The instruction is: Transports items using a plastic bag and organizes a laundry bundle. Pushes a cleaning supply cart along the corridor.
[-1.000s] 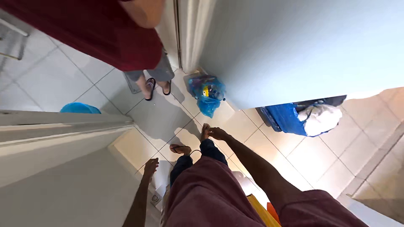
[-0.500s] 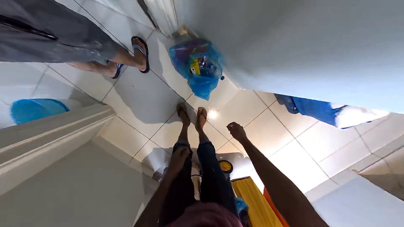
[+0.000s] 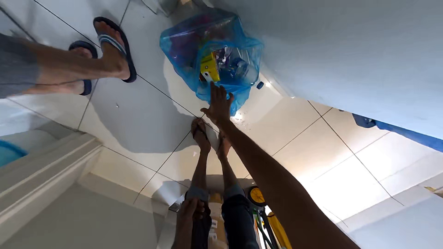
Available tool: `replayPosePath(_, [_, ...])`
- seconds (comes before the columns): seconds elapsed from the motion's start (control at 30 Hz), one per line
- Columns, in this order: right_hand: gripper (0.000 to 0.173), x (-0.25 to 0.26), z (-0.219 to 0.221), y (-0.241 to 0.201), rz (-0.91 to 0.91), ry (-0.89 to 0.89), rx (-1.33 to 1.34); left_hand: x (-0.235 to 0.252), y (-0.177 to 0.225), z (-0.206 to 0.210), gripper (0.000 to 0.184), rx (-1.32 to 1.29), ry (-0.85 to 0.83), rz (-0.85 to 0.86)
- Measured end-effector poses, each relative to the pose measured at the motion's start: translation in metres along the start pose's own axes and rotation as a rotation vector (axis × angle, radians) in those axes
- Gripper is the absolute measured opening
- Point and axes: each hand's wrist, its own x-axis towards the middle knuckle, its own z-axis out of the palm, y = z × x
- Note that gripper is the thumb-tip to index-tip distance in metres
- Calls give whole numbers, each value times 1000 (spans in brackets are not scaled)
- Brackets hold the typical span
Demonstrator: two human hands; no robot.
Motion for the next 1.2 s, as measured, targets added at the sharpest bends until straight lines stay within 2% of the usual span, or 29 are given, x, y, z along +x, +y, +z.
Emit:
replayPosePath(0.03, [94, 8, 6, -3, 13, -73, -7, 9, 6, 0, 29, 18, -9, 11])
replayPosePath(0.1, [38, 16, 15, -4, 17, -89, 14, 36, 26, 2, 30, 74, -23, 42])
replayPosePath(0.13, [27, 12, 16, -4, 11, -74, 37, 49, 39, 5, 32, 98, -34, 51])
replayPosePath(0.23, [30, -27, 4, -2, -161, 56, 179, 94, 96, 22, 41, 100, -125, 47])
replayPosePath(0.33, [22, -71, -12, 6, -362, 160, 238, 132, 171, 58, 60, 58, -285, 89])
replayPosePath(0.4, [9, -87, -15, 13, -390, 158, 266, 149, 215, 89, 79, 68, -373, 44])
replayPosePath(0.43, [7, -94, -17, 14, -379, 147, 285, 155, 229, 108, 84, 100, -350, 10])
replayPosePath(0.47, [9, -101, -21, 13, -354, 137, 303, 160, 238, 126, 82, 158, -308, -16])
replayPosePath(0.53, [12, -108, -25, 10, -285, 151, 329, 168, 243, 152, 62, 259, -165, 1])
replayPosePath(0.6, [12, -111, -25, 11, -277, 191, 354, 175, 232, 160, 39, 245, -21, 56])
replayPosePath(0.63, [13, -116, -26, 14, -287, 186, 390, 173, 220, 158, 35, 204, 5, 108])
replayPosePath(0.7, [14, -119, -31, 20, -315, 157, 457, 169, 202, 142, 36, 145, -26, 232])
replayPosePath(0.77, [18, -118, -37, 24, -306, 176, 500, 168, 200, 120, 26, 56, -84, 294])
replayPosePath(0.83, [28, -110, -36, 35, -131, 184, 563, 180, 208, 97, 18, -49, -164, 323])
replayPosePath(0.9, [43, -103, -20, 57, 165, 149, 610, 177, 218, 81, 18, -87, -169, 316])
replayPosePath(1.0, [50, -96, 4, 88, 531, 49, 698, 156, 240, 80, 16, -186, -137, 312])
replayPosePath(1.1, [51, -102, 10, 99, 535, -135, 656, 123, 257, 89, 18, -443, -247, 300])
replayPosePath(1.13, [58, -97, 17, 102, 512, -134, 588, 110, 263, 93, 21, -530, -281, 295])
replayPosePath(1.2, [84, -74, 44, 119, 475, -19, 424, 83, 270, 99, 31, -666, -315, 279])
